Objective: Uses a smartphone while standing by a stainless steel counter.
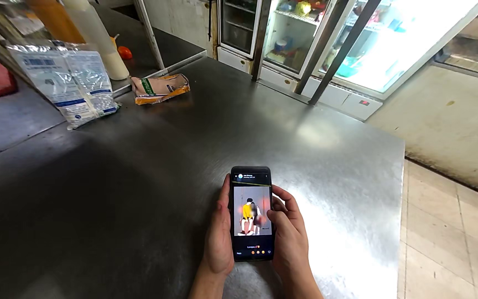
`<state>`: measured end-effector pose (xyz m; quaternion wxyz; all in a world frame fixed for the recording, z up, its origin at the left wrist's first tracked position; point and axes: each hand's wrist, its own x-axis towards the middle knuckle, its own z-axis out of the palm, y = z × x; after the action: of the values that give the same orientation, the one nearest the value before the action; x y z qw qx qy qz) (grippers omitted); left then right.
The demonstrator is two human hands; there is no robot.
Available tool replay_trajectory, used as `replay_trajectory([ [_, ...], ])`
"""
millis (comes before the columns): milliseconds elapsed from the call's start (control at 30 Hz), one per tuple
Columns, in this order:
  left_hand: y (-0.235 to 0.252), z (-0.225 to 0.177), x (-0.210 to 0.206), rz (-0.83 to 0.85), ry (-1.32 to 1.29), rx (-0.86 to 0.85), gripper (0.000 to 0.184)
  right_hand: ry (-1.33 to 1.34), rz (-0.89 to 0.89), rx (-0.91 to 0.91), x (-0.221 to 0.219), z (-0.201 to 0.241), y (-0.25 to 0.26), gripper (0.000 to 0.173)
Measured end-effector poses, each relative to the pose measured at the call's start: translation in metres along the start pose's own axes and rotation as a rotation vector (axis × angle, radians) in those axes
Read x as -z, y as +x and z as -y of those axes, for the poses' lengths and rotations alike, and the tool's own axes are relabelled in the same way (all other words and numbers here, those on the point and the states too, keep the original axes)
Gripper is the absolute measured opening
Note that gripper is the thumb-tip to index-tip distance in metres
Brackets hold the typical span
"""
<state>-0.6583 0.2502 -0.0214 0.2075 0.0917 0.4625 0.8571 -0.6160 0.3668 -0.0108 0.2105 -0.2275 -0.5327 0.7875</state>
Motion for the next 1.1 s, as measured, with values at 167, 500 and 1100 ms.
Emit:
replay_trajectory([
  [167, 0.0003, 0.0004, 0.0008, 0.005, 0.002, 0.0, 0.094, -0.013, -0.011, 0.002, -0.0005, 0.0002, 0.0002, 0.045],
  [500, 0.0004, 0.001, 0.0012, -0.01, 0.02, 0.002, 0.093, 0.021, 0.006, 0.021, -0.0004, -0.0012, 0.0006, 0.038],
  [1100, 0.0008, 0.0006, 0.0014, 0.013, -0.01, -0.007, 0.094, 0.004, 0.0, 0.02, -0.0008, -0.0012, 0.0005, 0.038],
])
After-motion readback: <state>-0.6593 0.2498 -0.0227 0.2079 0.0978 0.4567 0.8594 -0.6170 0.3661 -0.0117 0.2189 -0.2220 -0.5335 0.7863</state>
